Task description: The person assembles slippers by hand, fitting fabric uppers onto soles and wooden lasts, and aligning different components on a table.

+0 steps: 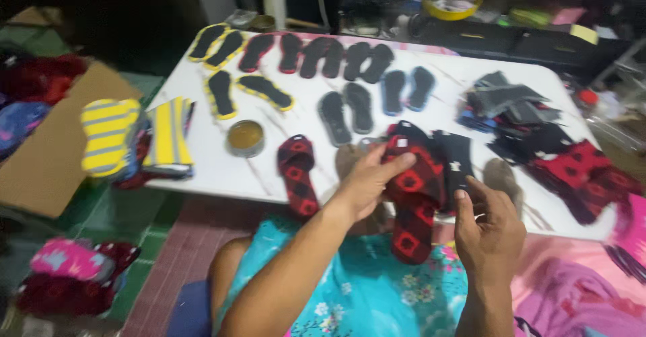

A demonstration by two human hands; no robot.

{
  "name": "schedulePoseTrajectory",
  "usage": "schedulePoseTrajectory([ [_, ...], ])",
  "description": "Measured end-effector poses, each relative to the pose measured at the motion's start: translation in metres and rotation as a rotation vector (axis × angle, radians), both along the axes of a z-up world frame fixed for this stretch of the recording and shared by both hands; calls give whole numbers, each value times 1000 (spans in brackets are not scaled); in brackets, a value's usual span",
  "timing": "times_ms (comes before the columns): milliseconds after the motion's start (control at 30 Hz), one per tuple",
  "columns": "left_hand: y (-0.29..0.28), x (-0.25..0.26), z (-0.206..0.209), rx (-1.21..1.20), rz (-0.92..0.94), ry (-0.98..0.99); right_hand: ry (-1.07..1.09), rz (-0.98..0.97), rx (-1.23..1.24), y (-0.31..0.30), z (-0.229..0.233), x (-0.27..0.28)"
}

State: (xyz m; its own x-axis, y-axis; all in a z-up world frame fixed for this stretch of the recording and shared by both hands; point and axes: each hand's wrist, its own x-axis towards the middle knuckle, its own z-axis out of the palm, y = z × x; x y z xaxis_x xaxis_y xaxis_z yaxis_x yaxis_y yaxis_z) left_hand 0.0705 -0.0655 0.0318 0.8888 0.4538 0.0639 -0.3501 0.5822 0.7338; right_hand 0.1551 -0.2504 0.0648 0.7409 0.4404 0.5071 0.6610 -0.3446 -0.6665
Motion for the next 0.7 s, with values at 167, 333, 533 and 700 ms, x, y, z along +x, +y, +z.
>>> schedulePoseTrajectory([
  [167,-29,70,6,104,-37,93,-78,-117,27,-42,-13,52],
  [333,-40,116,-8,61,-97,167,-88,-317,-161,-54,-38,109],
  [533,-46,138,-21,30,-112,240,202,-176,-411,-57,-46,142],
  [700,-33,128,-11,47,-91,149,222,-131,-213,-74,-34,124],
])
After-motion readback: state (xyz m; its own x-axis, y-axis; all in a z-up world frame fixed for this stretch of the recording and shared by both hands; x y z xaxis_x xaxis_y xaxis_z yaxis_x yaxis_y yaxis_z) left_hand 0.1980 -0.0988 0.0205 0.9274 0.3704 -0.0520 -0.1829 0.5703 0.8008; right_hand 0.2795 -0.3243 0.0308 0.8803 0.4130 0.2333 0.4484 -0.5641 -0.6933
